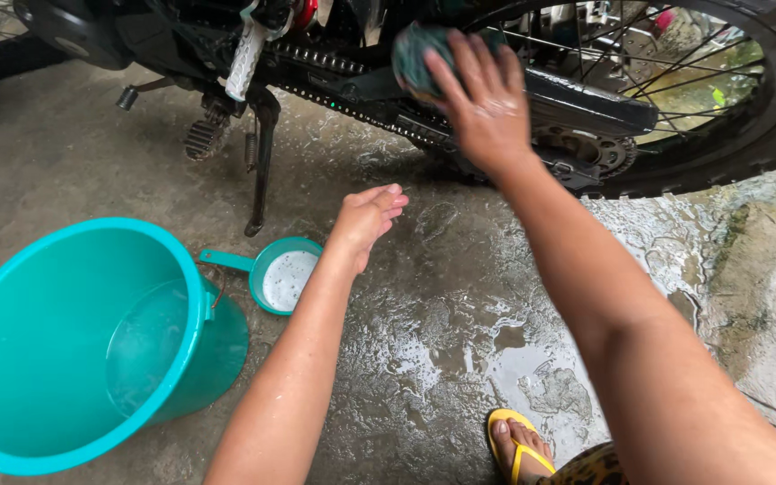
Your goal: The person washes the rear wheel, chain, and body of a motorcycle using a cloth and soapy water from a small bucket, then rinses their hands and the cloth in a larger bucket of water.
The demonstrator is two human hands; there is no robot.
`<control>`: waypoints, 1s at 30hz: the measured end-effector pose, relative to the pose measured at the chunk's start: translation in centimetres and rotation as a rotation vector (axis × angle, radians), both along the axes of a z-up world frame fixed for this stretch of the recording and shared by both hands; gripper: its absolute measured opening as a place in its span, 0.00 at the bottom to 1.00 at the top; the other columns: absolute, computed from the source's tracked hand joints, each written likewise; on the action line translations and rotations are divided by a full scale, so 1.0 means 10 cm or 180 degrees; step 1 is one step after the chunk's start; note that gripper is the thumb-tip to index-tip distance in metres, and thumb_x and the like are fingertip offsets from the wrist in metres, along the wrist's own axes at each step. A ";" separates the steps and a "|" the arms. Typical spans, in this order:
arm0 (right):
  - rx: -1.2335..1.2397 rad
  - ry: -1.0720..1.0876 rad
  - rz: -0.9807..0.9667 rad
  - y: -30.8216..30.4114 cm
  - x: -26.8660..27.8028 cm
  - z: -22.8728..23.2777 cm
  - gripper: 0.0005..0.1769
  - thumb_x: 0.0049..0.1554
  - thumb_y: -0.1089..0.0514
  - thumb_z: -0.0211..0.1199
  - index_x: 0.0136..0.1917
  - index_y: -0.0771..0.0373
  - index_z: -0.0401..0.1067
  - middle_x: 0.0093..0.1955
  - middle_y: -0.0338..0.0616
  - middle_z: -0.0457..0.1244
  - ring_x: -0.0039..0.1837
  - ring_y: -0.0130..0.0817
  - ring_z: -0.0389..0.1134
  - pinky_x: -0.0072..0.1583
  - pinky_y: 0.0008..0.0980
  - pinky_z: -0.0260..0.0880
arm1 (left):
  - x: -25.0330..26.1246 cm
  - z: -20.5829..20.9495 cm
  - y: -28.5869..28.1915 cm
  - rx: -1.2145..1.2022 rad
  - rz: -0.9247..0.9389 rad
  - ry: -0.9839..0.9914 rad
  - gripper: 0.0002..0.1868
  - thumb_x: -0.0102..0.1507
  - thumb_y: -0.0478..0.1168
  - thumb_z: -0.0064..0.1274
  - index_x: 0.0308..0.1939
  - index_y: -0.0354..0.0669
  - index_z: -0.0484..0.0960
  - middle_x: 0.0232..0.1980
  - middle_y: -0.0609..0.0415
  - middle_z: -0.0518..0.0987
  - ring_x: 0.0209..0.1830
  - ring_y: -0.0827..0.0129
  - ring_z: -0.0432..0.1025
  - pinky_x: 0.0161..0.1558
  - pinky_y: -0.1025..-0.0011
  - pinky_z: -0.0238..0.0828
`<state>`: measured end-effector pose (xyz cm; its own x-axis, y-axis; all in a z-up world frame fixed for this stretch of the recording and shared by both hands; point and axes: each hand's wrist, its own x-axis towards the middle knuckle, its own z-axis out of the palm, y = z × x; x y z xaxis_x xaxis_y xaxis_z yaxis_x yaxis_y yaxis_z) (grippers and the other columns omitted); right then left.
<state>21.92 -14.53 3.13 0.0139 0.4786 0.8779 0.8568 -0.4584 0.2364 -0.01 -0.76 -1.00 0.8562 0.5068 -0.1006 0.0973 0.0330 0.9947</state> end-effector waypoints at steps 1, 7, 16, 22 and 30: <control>-0.0135 -0.0099 -0.0031 -0.27 0.12 -0.06 0.41 0.67 0.47 0.69 0.85 0.44 0.51 0.86 0.53 0.49 0.84 0.51 0.51 0.82 0.57 0.40 | -0.01 0.03 0.00 0.0006 -0.0015 -0.0002 0.26 0.67 0.50 0.50 0.65 0.40 0.77 0.61 0.48 0.82 0.62 0.63 0.74 0.63 0.64 0.65; 0.0911 0.0456 -0.1000 -0.93 0.43 -0.61 0.33 0.69 0.52 0.64 0.82 0.50 0.54 0.80 0.53 0.49 0.81 0.53 0.48 0.76 0.70 0.31 | -0.25 0.15 0.23 0.0370 0.0095 -0.0025 0.24 0.66 0.48 0.52 0.62 0.40 0.80 0.58 0.49 0.84 0.62 0.62 0.75 0.61 0.64 0.68; 0.0111 0.0016 -0.0187 0.64 -0.27 0.29 0.31 0.71 0.55 0.58 0.84 0.59 0.56 0.84 0.55 0.49 0.80 0.63 0.50 0.78 0.64 0.40 | -0.43 -0.04 0.34 0.0403 0.0175 -0.0135 0.23 0.66 0.47 0.53 0.61 0.38 0.81 0.57 0.49 0.85 0.59 0.63 0.77 0.59 0.65 0.68; -0.0972 0.0051 0.0425 -0.02 -0.12 0.37 0.40 0.64 0.66 0.48 0.87 0.52 0.55 0.89 0.50 0.43 0.87 0.55 0.41 0.80 0.64 0.38 | -0.83 -0.07 0.54 0.0468 0.0407 -0.0310 0.21 0.65 0.45 0.55 0.58 0.37 0.83 0.55 0.48 0.86 0.57 0.65 0.77 0.58 0.68 0.69; -0.1069 -0.1727 -0.0883 0.12 -0.31 0.43 0.38 0.59 0.53 0.55 0.82 0.45 0.63 0.88 0.35 0.45 0.87 0.41 0.44 0.80 0.56 0.41 | -1.42 0.15 0.74 0.1198 0.1400 -0.0381 0.22 0.65 0.46 0.56 0.59 0.37 0.82 0.55 0.51 0.85 0.55 0.70 0.78 0.56 0.71 0.72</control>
